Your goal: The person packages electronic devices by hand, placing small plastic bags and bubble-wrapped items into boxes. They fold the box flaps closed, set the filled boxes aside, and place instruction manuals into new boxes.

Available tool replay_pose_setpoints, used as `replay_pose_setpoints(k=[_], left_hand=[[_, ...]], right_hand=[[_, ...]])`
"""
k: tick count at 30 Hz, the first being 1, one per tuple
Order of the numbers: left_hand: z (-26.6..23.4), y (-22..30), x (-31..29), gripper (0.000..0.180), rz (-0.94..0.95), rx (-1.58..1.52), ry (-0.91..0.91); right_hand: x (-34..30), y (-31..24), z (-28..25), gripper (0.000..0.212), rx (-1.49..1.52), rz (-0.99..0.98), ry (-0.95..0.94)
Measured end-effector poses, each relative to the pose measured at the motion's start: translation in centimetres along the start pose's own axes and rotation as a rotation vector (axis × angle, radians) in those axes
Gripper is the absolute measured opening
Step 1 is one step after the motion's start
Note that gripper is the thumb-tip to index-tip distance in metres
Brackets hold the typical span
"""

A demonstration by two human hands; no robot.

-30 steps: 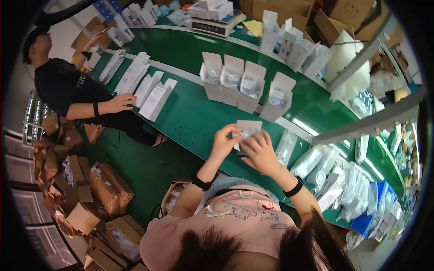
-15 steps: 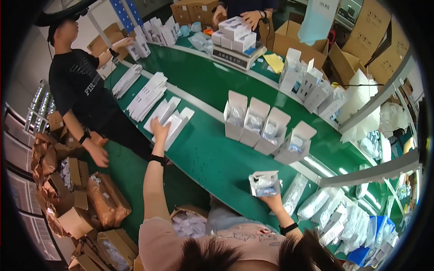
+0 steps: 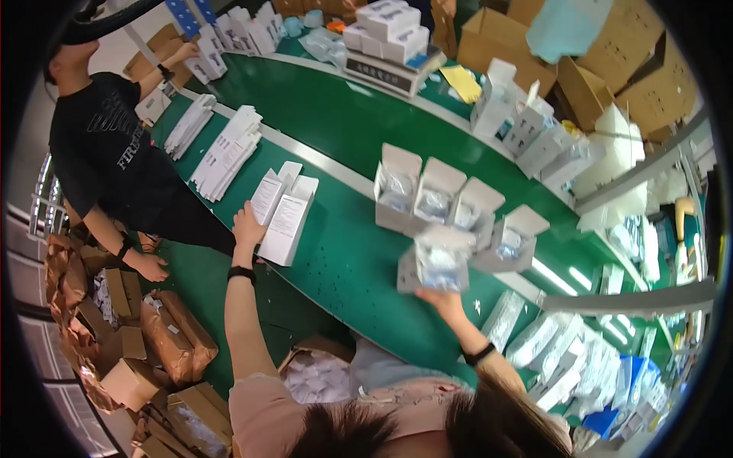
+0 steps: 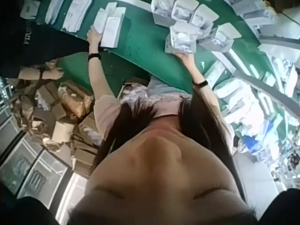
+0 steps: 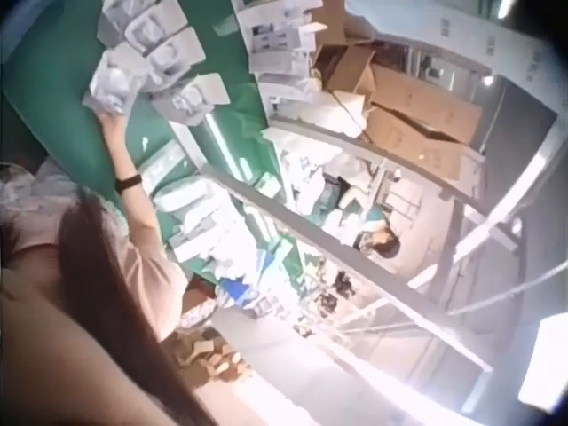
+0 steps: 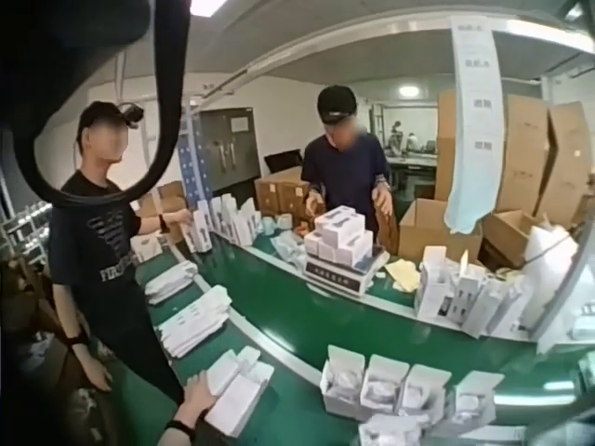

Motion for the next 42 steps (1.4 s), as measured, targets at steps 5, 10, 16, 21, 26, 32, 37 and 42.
replay_pose_setpoints(k=[5, 10, 16, 21, 26, 32, 37, 42], left_hand=[[1.6, 5.4, -11.2, 0.084, 0.001, 0.003, 0.034], [2.1, 9.0, -18.4, 0.084, -0.017, -0.055, 0.019], [0.6, 6.7, -21.4, 0.086, 0.020, -0.375, 0.361], [-3.1, 11.3, -29.9, 0.087, 0.203, -0.777, 0.658], [-1.2, 18.6, -37.3, 0.100, 0.898, -0.862, 0.330], [-0.8, 25.2, -38.5, 0.098, 0.957, -1.283, -0.337], [-0.3, 29.5, -37.4, 0.093, 1.206, -1.111, -0.302], [0.1, 31.3, -35.3, 0.089, 1.203, -0.837, -0.068]], right_hand=[[4.7, -1.7, 3.9, 0.080, -0.131, -0.298, 0.161], [5.7, -1.7, 5.1, 0.080, -0.166, -0.350, 0.227], [-0.2, -1.3, 3.5, 0.079, -0.330, -0.416, 0.327], [-10.6, -5.7, 1.9, 0.082, 0.162, -0.385, -0.289], [-16.3, -8.4, -0.5, 0.092, 0.145, -0.622, -0.069], [-18.4, -4.8, -7.4, 0.090, -0.043, -0.494, 0.024], [-21.3, -3.3, -13.3, 0.068, -0.495, -0.595, 0.214], [-18.3, 0.9, -16.6, 0.079, -0.553, -0.050, 0.548]])
Point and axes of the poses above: each hand's wrist, its own x-axis towards the middle knuckle, its own z-axis out of the palm, y = z × x, the point moved 1 cm from there along x, towards the middle knuckle
